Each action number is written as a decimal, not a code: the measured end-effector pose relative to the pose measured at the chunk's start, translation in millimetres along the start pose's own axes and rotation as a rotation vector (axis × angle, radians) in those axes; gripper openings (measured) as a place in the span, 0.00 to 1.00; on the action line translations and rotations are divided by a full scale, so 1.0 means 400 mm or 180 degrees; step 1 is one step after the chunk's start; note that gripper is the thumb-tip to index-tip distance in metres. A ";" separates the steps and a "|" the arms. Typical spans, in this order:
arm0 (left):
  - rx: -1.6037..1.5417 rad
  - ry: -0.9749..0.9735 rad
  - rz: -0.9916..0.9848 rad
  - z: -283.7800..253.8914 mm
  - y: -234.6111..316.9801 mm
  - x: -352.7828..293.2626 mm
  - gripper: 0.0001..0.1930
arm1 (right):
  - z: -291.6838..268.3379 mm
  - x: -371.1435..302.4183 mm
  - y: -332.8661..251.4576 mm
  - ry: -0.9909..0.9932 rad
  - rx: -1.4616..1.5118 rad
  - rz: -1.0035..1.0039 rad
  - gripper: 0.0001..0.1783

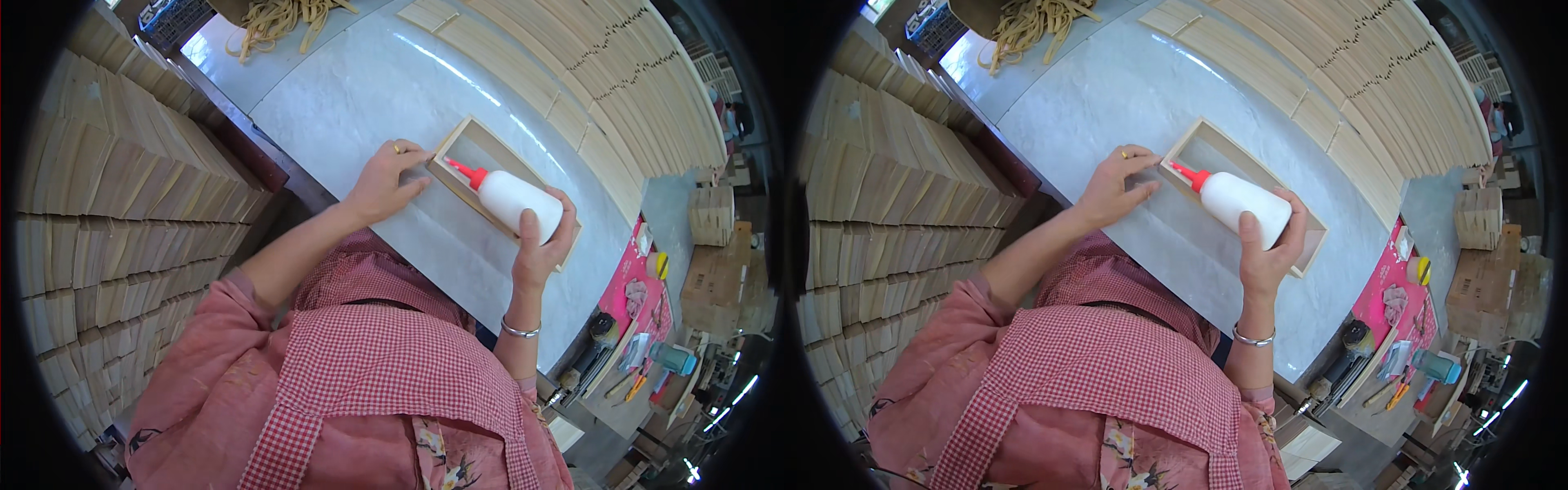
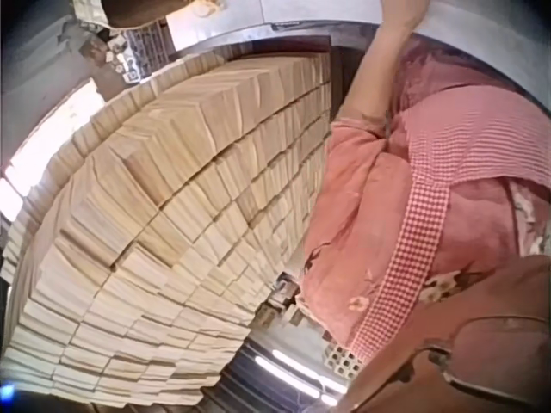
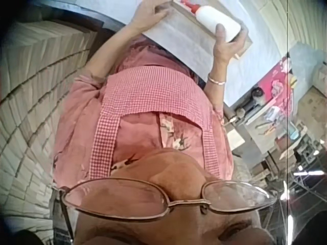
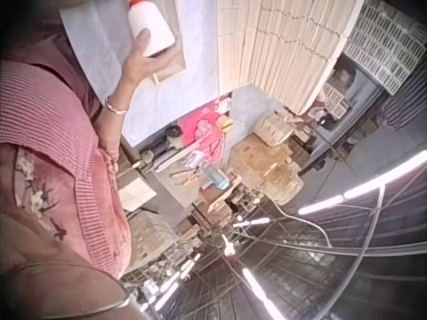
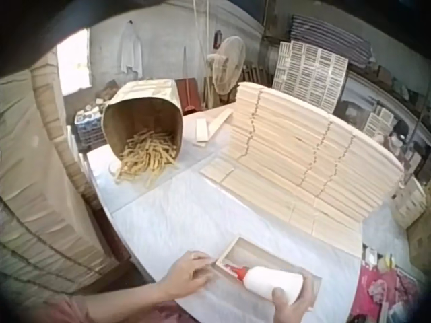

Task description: Assemble wooden boxes by gluing and stapling pieces together.

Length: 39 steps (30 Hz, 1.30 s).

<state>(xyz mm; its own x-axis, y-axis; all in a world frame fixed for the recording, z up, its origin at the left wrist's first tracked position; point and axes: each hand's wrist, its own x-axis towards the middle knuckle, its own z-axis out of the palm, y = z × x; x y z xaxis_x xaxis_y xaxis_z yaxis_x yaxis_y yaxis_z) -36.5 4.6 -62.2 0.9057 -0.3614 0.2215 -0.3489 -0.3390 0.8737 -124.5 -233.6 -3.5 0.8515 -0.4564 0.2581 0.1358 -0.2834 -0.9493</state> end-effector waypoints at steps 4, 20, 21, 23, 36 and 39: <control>0.0109 0.0330 0.0121 0.022 -0.006 -0.017 0.17 | 0.016 0.000 -0.004 -0.0181 -0.0256 -0.0333 0.29; 0.0163 0.0384 0.0344 0.023 -0.010 -0.018 0.18 | 0.046 0.038 -0.016 -0.0135 -0.0512 -0.0557 0.28; 0.0168 0.0386 0.0362 0.023 -0.010 -0.018 0.19 | 0.047 0.044 -0.016 -0.0103 -0.0547 -0.0586 0.28; 0.0172 0.0386 0.0394 0.023 -0.010 -0.017 0.19 | 0.052 0.056 -0.015 -0.0059 -0.0582 -0.0624 0.29; 0.0116 0.0386 0.0316 0.021 -0.001 -0.018 0.17 | 0.076 0.116 -0.005 0.0302 -0.0932 -0.0925 0.28; 0.0128 0.0394 0.0338 0.022 0.000 -0.019 0.17 | 0.058 0.111 -0.008 0.0361 -0.1013 -0.0898 0.28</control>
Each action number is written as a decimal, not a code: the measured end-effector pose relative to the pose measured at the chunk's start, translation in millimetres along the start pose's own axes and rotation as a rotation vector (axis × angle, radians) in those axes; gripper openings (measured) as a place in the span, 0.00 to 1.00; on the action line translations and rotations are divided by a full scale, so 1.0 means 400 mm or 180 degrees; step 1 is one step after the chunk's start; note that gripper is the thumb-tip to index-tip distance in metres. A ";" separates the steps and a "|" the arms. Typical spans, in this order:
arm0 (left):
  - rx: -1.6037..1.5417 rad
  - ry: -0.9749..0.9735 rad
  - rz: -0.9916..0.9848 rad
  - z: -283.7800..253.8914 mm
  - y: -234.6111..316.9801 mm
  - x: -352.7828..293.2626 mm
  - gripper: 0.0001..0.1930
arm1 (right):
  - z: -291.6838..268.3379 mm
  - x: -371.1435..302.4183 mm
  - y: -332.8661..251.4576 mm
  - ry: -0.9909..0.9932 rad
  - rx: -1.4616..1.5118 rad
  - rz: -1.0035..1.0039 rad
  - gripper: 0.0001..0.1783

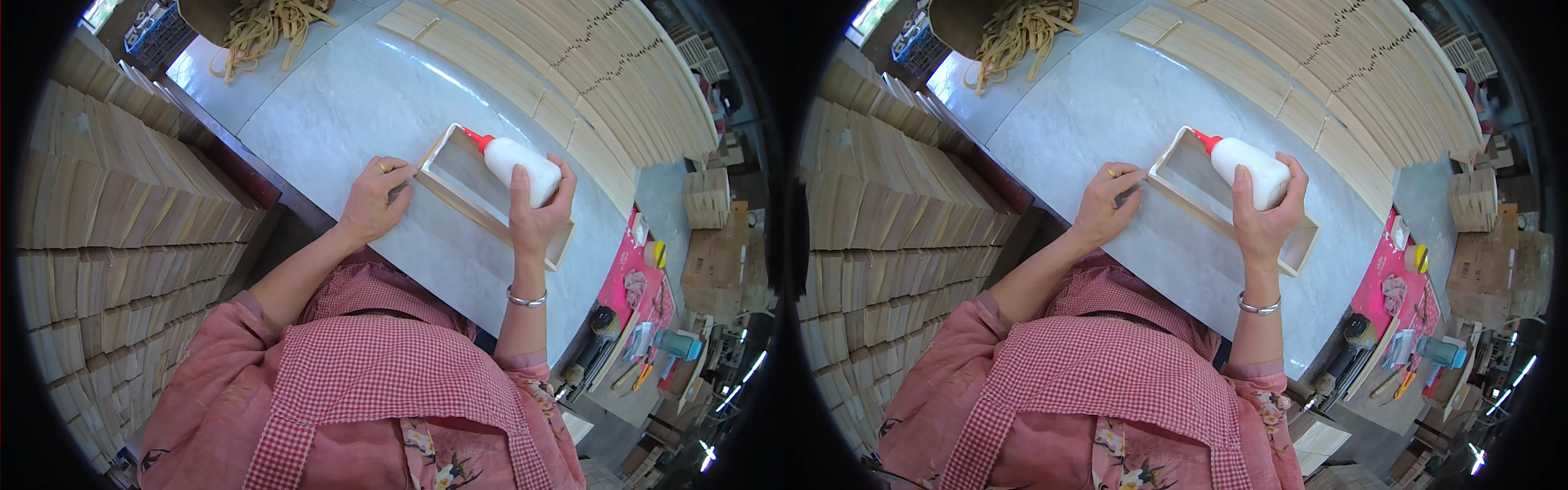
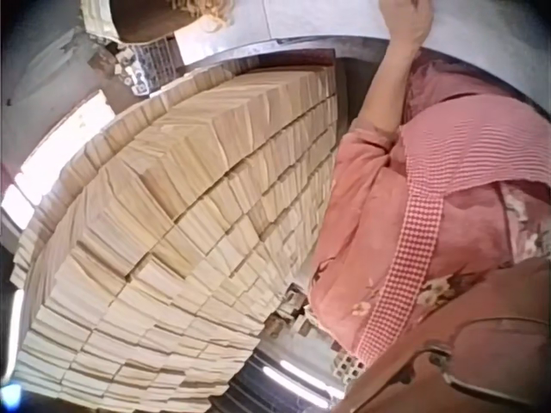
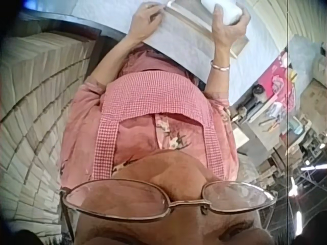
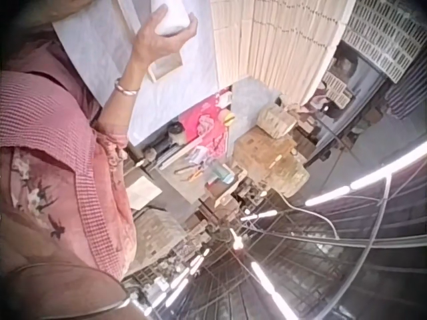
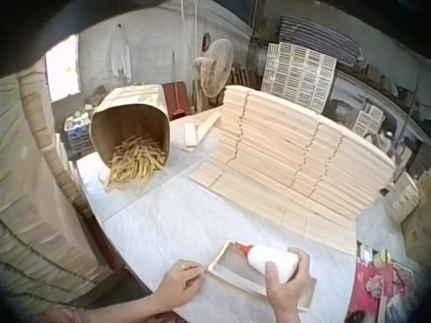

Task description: Assemble wooden boxes by gluing and stapling pieces together.

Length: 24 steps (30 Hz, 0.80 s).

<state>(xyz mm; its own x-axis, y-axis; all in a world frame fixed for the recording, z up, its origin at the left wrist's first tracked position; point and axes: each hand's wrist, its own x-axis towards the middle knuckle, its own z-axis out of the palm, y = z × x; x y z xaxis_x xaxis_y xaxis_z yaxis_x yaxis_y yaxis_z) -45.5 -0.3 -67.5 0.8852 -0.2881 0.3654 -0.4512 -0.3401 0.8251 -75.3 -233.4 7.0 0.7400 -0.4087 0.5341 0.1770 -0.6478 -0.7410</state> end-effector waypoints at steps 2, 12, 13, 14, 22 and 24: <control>0.0022 0.0029 0.0004 -0.001 0.003 0.002 0.17 | -0.021 -0.005 0.000 0.0050 -0.0095 0.0053 0.27; 0.0057 -0.0027 -0.0102 0.000 0.008 0.001 0.18 | -0.154 -0.044 0.034 0.0394 -0.0472 0.0209 0.25; 0.0072 -0.0034 -0.0118 0.000 0.008 0.000 0.18 | -0.168 -0.048 0.037 0.0471 -0.0509 0.0194 0.25; 0.0051 -0.0060 -0.0104 0.000 0.008 0.000 0.18 | -0.182 -0.052 0.040 0.0493 -0.0535 0.0203 0.25; -0.0020 0.0026 -0.0125 0.005 -0.011 -0.002 0.18 | -0.296 -0.086 0.070 0.0760 -0.0775 0.0459 0.24; -0.0042 0.0030 -0.0094 0.008 -0.014 -0.004 0.18 | -0.322 -0.095 0.082 0.0806 -0.0823 0.0483 0.24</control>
<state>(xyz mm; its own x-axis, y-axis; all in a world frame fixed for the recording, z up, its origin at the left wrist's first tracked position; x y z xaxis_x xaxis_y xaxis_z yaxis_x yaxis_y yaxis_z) -44.7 -0.9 -74.2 0.8991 -0.2696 0.3449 -0.4235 -0.3365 0.8411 -181.2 -322.0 14.9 0.5559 -0.6371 0.5340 -0.1154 -0.6953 -0.7094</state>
